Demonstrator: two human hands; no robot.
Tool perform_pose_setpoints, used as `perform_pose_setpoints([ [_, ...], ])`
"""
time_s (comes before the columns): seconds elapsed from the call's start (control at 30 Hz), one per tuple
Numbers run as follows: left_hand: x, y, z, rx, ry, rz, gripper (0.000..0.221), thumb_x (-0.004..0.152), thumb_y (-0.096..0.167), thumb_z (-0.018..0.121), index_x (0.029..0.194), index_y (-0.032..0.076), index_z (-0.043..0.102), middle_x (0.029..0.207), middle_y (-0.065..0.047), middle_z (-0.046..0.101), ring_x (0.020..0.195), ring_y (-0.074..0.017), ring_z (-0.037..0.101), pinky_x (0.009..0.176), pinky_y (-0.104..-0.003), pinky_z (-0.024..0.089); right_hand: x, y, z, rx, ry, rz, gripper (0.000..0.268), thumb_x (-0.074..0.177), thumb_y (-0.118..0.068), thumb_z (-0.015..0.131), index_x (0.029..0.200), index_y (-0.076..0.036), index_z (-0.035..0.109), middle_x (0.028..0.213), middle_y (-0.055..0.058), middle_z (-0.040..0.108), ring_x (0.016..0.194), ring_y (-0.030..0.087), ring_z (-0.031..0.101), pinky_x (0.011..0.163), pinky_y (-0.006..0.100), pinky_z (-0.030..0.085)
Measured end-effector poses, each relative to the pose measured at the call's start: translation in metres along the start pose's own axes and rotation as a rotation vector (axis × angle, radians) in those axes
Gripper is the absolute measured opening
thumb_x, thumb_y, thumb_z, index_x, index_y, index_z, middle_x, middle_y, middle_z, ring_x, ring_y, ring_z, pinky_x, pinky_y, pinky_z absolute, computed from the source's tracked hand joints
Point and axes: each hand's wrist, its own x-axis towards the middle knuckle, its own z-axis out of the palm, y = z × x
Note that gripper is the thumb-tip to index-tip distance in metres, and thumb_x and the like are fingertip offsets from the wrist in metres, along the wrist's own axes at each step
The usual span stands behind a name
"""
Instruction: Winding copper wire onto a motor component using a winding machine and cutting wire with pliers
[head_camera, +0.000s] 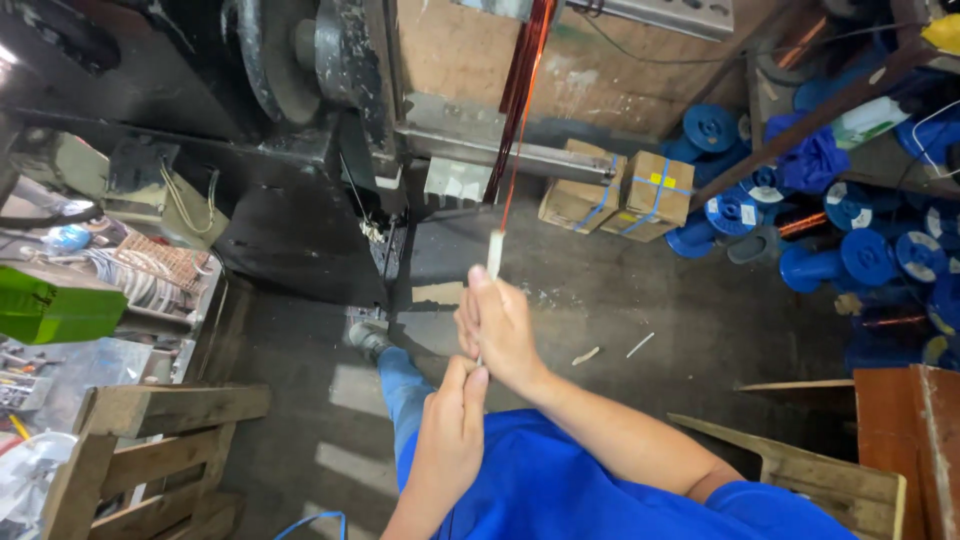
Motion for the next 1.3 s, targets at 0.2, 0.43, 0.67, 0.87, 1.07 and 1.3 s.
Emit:
perform_pose_setpoints([
  [0.2,0.001,0.018,-0.009,-0.073,-0.061,0.017,0.037,0.114,0.036,0.040,0.094,0.014,0.064,0.054,0.000,0.046,0.049,-0.0169,0.049,0.062,-0.037,0.043,0.000,-0.007,0.000,0.039,0.006,0.012,0.056,0.114,-0.035,0.046,0.066,-0.010,0.036,0.049,0.006,0.029,0.036,0.016,0.034,0.034,0.028,0.030],
  [0.43,0.011,0.030,-0.010,-0.004,-0.013,0.085,0.039,0.114,0.035,0.040,0.092,0.014,0.065,0.059,-0.001,0.049,0.049,-0.0191,0.050,0.063,-0.038,0.042,0.011,-0.021,0.004,0.097,-0.007,0.080,0.058,0.113,-0.040,0.048,0.064,-0.011,0.034,0.050,0.004,0.027,0.041,0.013,0.029,0.035,0.027,0.029],
  [0.67,-0.006,0.011,-0.010,0.016,0.004,0.072,0.038,0.113,0.032,0.042,0.089,0.014,0.065,0.065,-0.002,0.061,0.054,-0.0194,0.056,0.066,-0.039,0.044,-0.006,0.004,0.009,0.146,0.026,0.140,0.057,0.114,-0.038,0.047,0.065,-0.010,0.036,0.049,0.005,0.027,0.038,0.013,0.030,0.034,0.028,0.030],
  [0.87,-0.010,-0.006,-0.001,0.047,-0.013,0.067,0.037,0.113,0.032,0.040,0.093,0.014,0.065,0.079,-0.004,0.073,0.072,-0.0245,0.074,0.078,-0.040,0.049,-0.017,0.010,0.005,0.048,0.007,0.080,0.058,0.116,-0.034,0.044,0.063,-0.011,0.033,0.050,0.005,0.027,0.038,0.015,0.031,0.034,0.029,0.031],
  [1.07,-0.007,-0.023,0.013,0.002,0.026,0.018,0.039,0.113,0.035,0.040,0.091,0.015,0.065,0.074,-0.005,0.073,0.064,-0.0243,0.070,0.070,-0.040,0.049,-0.014,0.024,-0.004,-0.009,-0.006,0.010,0.058,0.116,-0.036,0.043,0.064,-0.011,0.036,0.050,0.005,0.028,0.038,0.014,0.032,0.034,0.028,0.028],
  [1.3,-0.020,-0.054,0.026,-0.058,-0.012,-0.035,0.040,0.111,0.035,0.042,0.094,0.015,0.073,0.077,-0.002,0.073,0.071,-0.0182,0.070,0.077,-0.035,0.052,-0.010,0.057,-0.028,-0.147,0.088,0.071,0.054,0.116,-0.037,0.043,0.067,-0.013,0.040,0.053,0.002,0.036,0.039,0.013,0.039,0.036,0.029,0.032],
])
